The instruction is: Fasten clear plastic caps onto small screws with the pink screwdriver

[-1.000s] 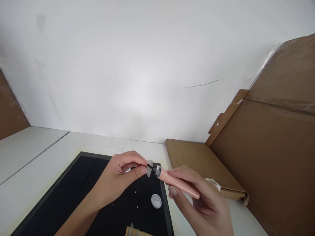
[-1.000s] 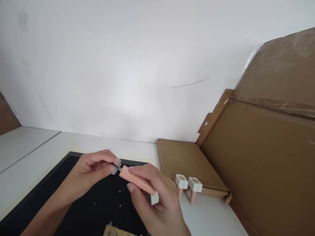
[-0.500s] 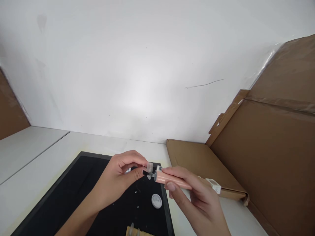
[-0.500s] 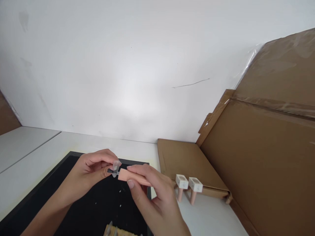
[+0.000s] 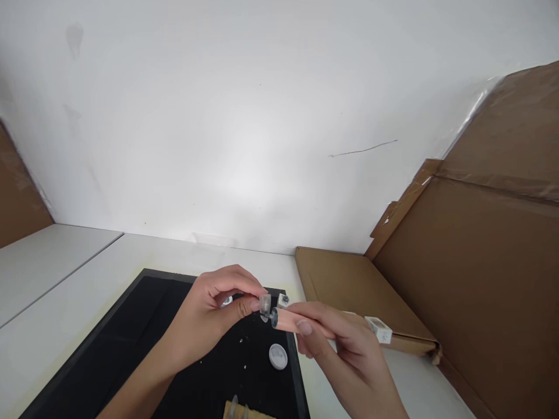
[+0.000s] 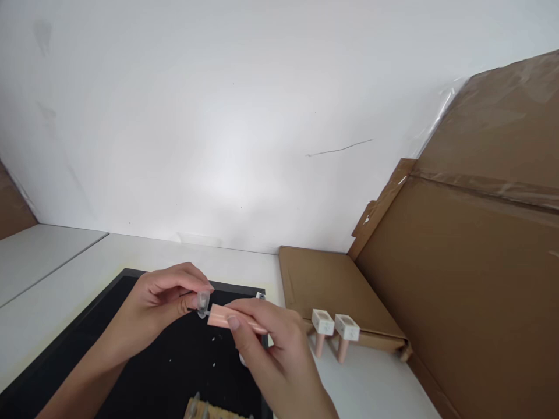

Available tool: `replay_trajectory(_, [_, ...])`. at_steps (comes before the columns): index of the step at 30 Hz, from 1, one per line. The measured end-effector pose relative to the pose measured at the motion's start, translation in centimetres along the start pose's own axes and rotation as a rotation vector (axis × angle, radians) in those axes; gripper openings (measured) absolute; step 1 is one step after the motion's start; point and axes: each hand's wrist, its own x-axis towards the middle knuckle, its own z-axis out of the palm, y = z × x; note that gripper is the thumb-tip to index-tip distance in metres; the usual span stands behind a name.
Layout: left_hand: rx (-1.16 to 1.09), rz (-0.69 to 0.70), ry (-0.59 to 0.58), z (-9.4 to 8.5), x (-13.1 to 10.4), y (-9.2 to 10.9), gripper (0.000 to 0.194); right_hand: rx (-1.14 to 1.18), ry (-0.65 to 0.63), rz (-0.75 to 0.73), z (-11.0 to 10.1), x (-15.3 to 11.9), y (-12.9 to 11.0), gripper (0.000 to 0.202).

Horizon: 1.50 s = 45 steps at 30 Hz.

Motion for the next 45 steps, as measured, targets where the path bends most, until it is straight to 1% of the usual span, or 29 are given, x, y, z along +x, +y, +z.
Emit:
replay_trajectory(5, [0.015, 0.02, -0.006, 0.03, -0.07, -0.05, 0.023, -0.001, -0.057, 0.05, 0.03, 0.01, 0.05, 0.034])
replay_trajectory(9, [0.021, 0.039, -0.005, 0.07, 0.0, -0.17, 0.025, -0.022, -0.075, 0.08, 0.21, 0.01, 0.02, 0.043])
replay_trajectory(16, [0.043, 0.053, 0.013, 0.03, 0.06, -0.23, 0.023, -0.027, -0.08, 0.113, 0.25, -0.11, 0.22, 0.045])
replay_trajectory(19, [0.043, 0.044, 0.007, -0.01, -0.01, -0.27, 0.022, -0.024, -0.07, 0.094, 0.08, -0.14, 0.19, 0.04])
replay_trajectory(25, [0.034, 0.043, -0.01, -0.1, -0.02, -0.29, 0.019, -0.038, 0.007, 0.064, 0.03, -0.19, -0.13, 0.023])
replay_trajectory(28, [0.03, 0.033, -0.004, -0.13, -0.02, -0.34, 0.018, -0.046, 0.042, 0.044, 0.08, -0.41, 0.13, 0.012])
replay_trajectory(30, [0.022, 0.027, -0.005, -0.14, -0.05, -0.4, 0.017, -0.06, 0.067, 0.013, 0.08, -0.57, 0.41, 0.009])
replay_trajectory(33, [0.008, 0.019, -0.006, -0.17, -0.08, -0.47, 0.016, -0.078, 0.106, -0.048, 0.1, -0.71, 0.71, 0.013])
replay_trajectory(39, [-0.009, 0.004, -0.018, -0.14, -0.22, -0.41, 0.014, -0.063, 0.135, -0.167, 0.27, -0.54, 0.65, 0.021])
replay_trajectory(45, [-0.018, -0.018, -0.047, -0.09, -0.3, -0.44, 0.011, -0.087, 0.142, -0.215, 0.18, -0.64, 0.82, 0.027])
